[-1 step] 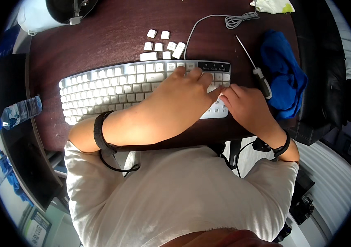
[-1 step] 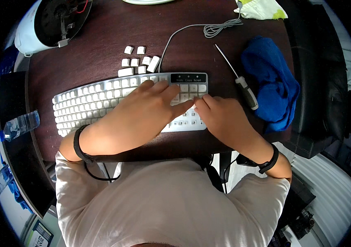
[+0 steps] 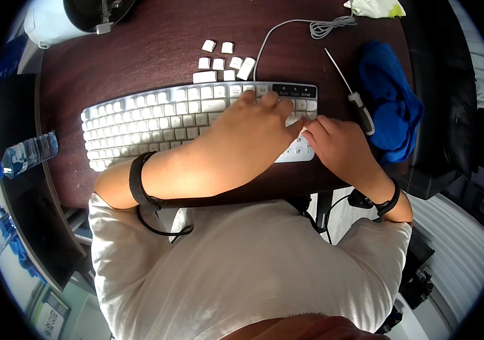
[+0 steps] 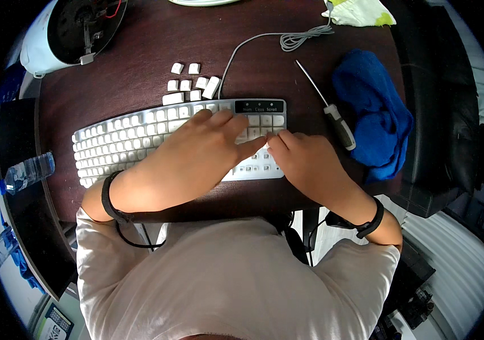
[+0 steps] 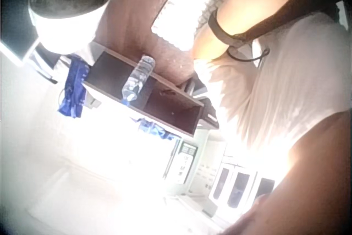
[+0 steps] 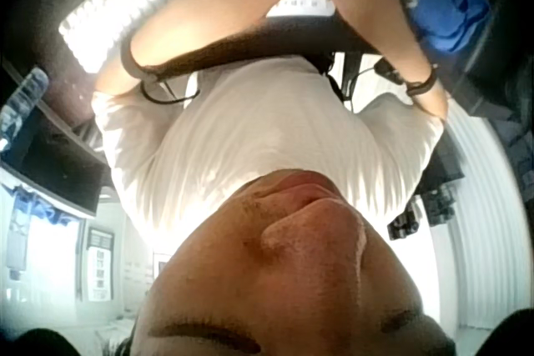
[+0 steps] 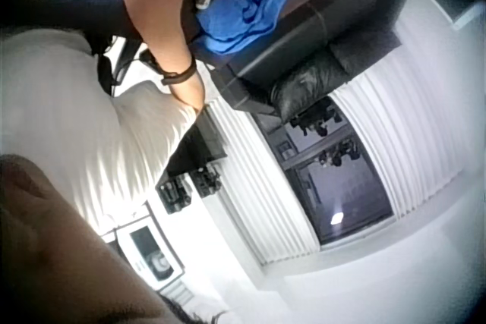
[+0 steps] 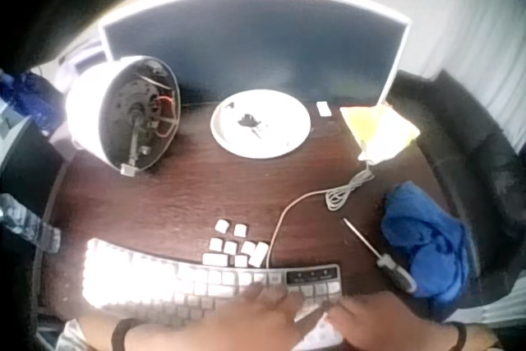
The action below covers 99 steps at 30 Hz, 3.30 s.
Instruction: The person reattaches white keycaps to a white keyboard one by one, using a small metal tool to assist with placement. After all keys are installed, the person wipes the keyboard surface with a blue cloth.
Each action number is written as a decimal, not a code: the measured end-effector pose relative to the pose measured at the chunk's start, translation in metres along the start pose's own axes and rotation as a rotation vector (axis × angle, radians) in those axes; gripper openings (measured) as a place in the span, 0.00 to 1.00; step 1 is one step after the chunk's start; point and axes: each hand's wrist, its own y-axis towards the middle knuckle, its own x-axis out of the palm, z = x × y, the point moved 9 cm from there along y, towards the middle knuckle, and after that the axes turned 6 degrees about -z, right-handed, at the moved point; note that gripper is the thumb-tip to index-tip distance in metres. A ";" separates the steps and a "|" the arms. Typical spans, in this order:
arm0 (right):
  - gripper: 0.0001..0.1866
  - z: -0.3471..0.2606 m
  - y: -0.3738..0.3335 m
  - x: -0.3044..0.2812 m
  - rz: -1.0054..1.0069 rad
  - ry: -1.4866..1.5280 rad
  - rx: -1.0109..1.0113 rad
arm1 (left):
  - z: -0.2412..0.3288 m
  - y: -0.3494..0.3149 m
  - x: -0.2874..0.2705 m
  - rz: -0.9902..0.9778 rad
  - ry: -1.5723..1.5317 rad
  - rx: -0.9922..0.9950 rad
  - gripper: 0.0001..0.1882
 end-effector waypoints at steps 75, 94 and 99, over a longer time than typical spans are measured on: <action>0.12 0.007 -0.009 0.012 0.092 0.011 -0.011 | 0.012 -0.003 0.014 -0.007 0.182 -0.035 0.26; 0.07 -0.007 0.005 0.005 -0.097 -0.002 -0.032 | 0.011 -0.003 0.014 0.008 0.157 -0.053 0.21; 0.06 -0.004 0.003 0.010 -0.134 0.007 -0.020 | 0.011 -0.002 0.014 0.014 0.156 -0.035 0.22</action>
